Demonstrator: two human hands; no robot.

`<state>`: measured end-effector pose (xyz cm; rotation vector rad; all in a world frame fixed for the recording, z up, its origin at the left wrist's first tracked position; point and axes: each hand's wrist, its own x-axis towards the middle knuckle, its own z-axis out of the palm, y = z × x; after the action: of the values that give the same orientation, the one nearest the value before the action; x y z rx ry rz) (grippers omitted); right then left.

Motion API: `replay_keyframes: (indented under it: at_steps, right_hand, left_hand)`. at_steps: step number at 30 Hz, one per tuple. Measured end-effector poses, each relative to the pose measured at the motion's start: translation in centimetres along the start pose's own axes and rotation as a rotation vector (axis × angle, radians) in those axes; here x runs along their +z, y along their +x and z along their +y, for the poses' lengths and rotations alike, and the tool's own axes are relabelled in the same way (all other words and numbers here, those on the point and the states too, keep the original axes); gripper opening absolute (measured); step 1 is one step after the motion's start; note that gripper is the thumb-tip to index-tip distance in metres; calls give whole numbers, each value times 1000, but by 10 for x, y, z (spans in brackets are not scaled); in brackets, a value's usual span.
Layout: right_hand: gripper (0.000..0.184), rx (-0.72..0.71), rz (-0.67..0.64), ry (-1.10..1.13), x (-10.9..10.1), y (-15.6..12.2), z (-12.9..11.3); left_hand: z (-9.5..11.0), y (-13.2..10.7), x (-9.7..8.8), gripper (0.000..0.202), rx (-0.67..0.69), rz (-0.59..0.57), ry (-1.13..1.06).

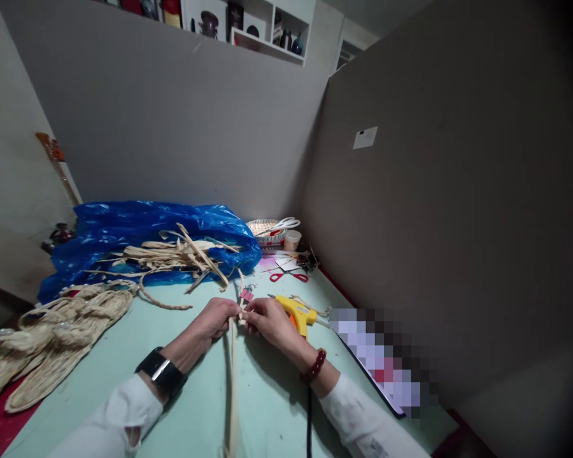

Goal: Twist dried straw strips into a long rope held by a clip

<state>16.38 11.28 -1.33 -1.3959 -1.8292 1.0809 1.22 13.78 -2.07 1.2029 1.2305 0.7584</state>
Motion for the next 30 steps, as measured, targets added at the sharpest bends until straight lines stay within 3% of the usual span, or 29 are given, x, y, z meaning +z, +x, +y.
replay_keyframes:
  at_steps: [4,8,13,20,30]
  right_hand:
    - [16,62,-55,100,-4,7,9]
    - [18,91,-3,-27,-3,9,5]
    - [23,-24,25,-196,-4,7,0]
    - [21,12,203,-407,-7,-4,-2]
    - [26,-104,294,-586,15,-13,-6]
  left_hand:
    - [-1,1,3,18,5,6,1]
    - [-3,3,6,16,24,32,22]
    - [-5,5,8,16,75,68,96]
    - [-10,9,10,21,116,117,154]
    - [-9,3,13,13,64,125,52]
